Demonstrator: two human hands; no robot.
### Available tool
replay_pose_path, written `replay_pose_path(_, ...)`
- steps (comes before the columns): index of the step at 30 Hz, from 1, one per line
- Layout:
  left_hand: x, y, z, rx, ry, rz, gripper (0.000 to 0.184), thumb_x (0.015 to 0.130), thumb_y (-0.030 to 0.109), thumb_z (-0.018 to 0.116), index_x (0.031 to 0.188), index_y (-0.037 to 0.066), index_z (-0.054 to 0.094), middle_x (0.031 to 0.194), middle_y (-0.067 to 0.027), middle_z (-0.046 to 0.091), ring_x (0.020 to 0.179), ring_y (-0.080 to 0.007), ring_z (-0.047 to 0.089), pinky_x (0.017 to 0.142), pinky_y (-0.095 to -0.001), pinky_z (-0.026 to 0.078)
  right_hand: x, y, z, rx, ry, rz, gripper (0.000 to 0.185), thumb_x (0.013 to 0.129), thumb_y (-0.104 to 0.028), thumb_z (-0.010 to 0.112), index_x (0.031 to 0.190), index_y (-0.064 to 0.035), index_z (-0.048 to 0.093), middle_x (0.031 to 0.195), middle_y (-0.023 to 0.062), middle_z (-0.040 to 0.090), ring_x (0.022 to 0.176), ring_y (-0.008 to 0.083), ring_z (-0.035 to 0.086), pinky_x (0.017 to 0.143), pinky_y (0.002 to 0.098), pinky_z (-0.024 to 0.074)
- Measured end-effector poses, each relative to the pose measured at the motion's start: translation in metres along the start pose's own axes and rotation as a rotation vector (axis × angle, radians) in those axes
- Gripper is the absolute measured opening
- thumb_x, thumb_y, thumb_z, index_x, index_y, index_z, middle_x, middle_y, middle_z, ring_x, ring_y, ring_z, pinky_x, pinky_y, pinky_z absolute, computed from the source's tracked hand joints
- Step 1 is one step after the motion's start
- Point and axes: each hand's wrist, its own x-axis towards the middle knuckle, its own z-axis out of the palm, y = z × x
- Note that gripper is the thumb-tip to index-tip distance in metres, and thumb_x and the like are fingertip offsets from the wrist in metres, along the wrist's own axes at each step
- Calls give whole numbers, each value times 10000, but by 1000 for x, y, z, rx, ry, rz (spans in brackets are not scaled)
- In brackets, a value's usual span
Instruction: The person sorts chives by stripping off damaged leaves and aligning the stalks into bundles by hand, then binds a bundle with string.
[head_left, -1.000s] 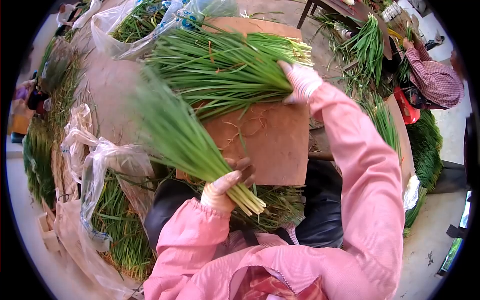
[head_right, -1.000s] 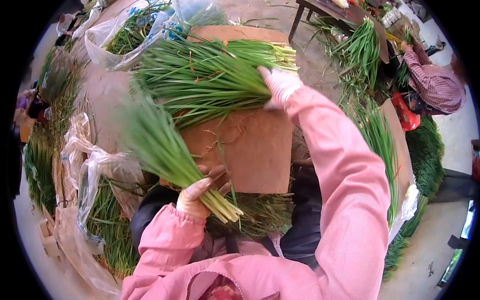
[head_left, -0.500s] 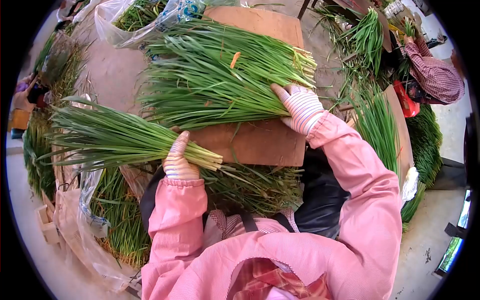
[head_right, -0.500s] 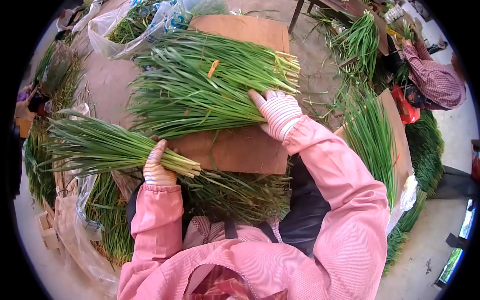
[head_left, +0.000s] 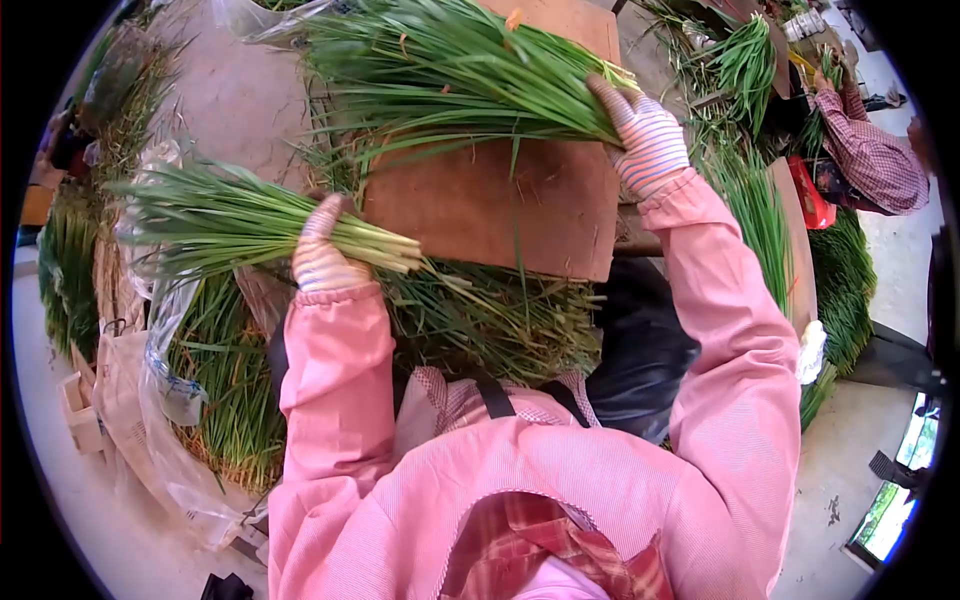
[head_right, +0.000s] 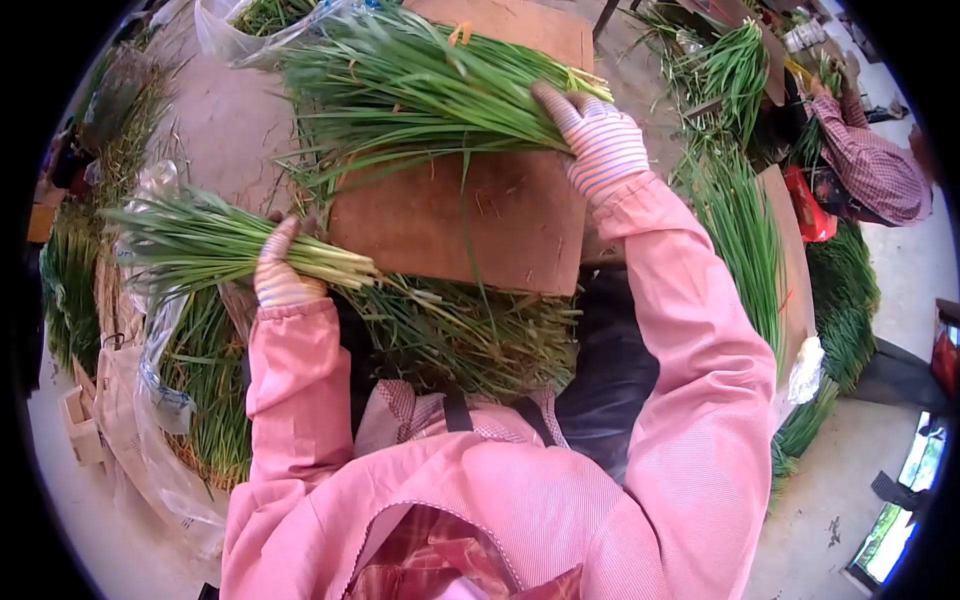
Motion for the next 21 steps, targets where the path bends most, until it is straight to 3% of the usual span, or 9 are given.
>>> replay_pose_path(3,-12,16,2,-41,52,-49,264,648,1,639,862,110,530,803,-58,556,684,-208,552,612,-353,484,-30,-20,8,-129,-233,-147,738,574,-289,687,1214,-145,348,1178,134,390,1026,344,431,822,435,386)
replay_pose_path(7,-13,23,-10,0,32,239,236,646,16,652,839,84,534,754,-66,557,647,-199,541,600,-321,493,-74,-66,38,-123,-242,-48,796,606,-514,595,1252,-142,314,1255,137,324,1150,404,270,939,518,205)
replay_pose_path(9,16,19,-44,557,-45,621,260,652,26,652,880,55,530,772,-72,561,652,-179,546,621,-288,496,-79,-68,39,-125,-180,-30,725,636,-505,580,1235,-170,345,1258,121,329,1154,382,279,944,506,208)
replay_pose_path(10,0,22,-31,561,-53,627,260,652,26,652,880,55,530,772,-72,561,652,-179,546,621,-288,496,-74,-60,39,-95,-192,-16,680,657,-496,565,1226,-189,358,1263,113,327,1161,371,276,946,506,205)
replay_pose_path(13,-70,20,10,27,-373,472,373,726,42,591,1074,66,461,918,-74,545,728,-183,521,646,-324,475,-51,-26,43,-44,-196,93,563,720,-471,521,1208,-227,383,1292,102,309,1188,344,259,958,481,214)
replay_pose_path(16,-91,21,0,28,-589,281,411,754,68,571,1135,108,421,905,-60,531,666,-162,468,581,-332,426,-5,31,66,475,-460,205,568,794,-412,485,1256,-127,320,1254,170,361,1174,298,322,963,367,274)
replay_pose_path(18,-97,27,-9,-98,-788,55,398,783,97,557,1154,125,416,819,-2,503,605,-107,402,568,-299,369,15,45,39,692,-281,385,514,793,-342,539,1216,-95,385,1135,129,480,1043,231,450,865,325,368)
replay_pose_path(19,-96,31,-12,-194,-944,-9,358,800,120,544,1140,140,436,719,44,420,579,-75,352,585,-266,335,10,41,22,1070,-91,628,434,785,-242,567,1167,-78,441,1058,111,522,941,207,497,795,307,408)
replay_pose_path(21,-101,36,-18,-344,-925,-51,344,810,113,530,1131,186,430,705,38,440,520,-79,301,549,-260,293,-2,66,0,503,-10,464,334,777,-180,565,1091,-78,511,913,72,586,805,150,531,714,255,432)
